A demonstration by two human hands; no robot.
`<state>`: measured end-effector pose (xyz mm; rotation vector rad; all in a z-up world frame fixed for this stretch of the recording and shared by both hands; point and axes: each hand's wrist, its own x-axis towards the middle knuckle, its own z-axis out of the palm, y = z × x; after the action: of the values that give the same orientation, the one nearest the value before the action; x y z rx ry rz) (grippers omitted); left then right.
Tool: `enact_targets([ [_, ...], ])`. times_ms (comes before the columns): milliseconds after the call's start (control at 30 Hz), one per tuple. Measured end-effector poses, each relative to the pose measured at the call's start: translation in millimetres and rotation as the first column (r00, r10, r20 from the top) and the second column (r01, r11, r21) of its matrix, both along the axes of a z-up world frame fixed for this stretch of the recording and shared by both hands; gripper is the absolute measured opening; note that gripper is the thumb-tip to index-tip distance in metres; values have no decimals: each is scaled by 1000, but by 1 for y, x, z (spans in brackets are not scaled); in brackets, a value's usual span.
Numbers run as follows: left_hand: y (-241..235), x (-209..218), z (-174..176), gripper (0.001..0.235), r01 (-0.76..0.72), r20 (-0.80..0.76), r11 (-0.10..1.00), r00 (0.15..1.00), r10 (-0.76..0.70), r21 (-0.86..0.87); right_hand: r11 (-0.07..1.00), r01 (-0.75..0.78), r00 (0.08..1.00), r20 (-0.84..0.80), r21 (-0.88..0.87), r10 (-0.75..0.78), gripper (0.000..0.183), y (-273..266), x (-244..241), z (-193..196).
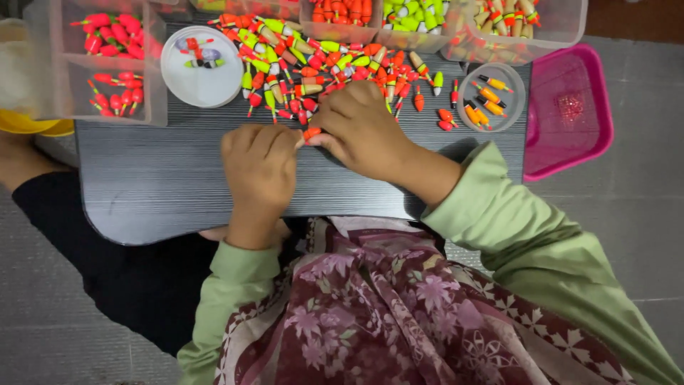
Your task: The person sits on the floor at a low table, picking up small orange and yellow plastic fishing floats and black components. They assemble the parts by hand, inserting the black pieces into the floats and placing the finished items into a pile on the table.
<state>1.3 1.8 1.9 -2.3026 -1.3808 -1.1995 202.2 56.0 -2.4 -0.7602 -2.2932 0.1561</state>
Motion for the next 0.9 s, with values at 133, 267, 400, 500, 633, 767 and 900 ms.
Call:
enact_targets([
  [133,2,4,2,23,26,30,998,999,-28,61,1000,-5,1000,-9,-20,5,27,1,1,-9],
  [267,2,2,-4,18,18,18,997,1000,-19,70,1000,-5,1000,-10,-14,5,33,0,0,-6],
  [400,2,4,0,15,36,26,994,999,-39,104,1000,2,1000,1,-19,-2,37,-2,-1,-3],
  [500,2,5,-1,18,28,34,995,999,-32,99,1000,-1,1000,11,-31,1,38,-3,-1,-4],
  [633,0,6,17,25,-89,-11,995,996,89,43,999,47,999,-9,-27,-47,32,-3,-6,3],
  [767,0,1,1,20,-103,-6,995,995,103,4,999,37,999,20,26,-37,28,-1,-4,-3],
  [900,-1,1,-1,21,-83,-19,996,996,83,-18,999,32,999,21,38,-33,28,1,-2,-10],
])
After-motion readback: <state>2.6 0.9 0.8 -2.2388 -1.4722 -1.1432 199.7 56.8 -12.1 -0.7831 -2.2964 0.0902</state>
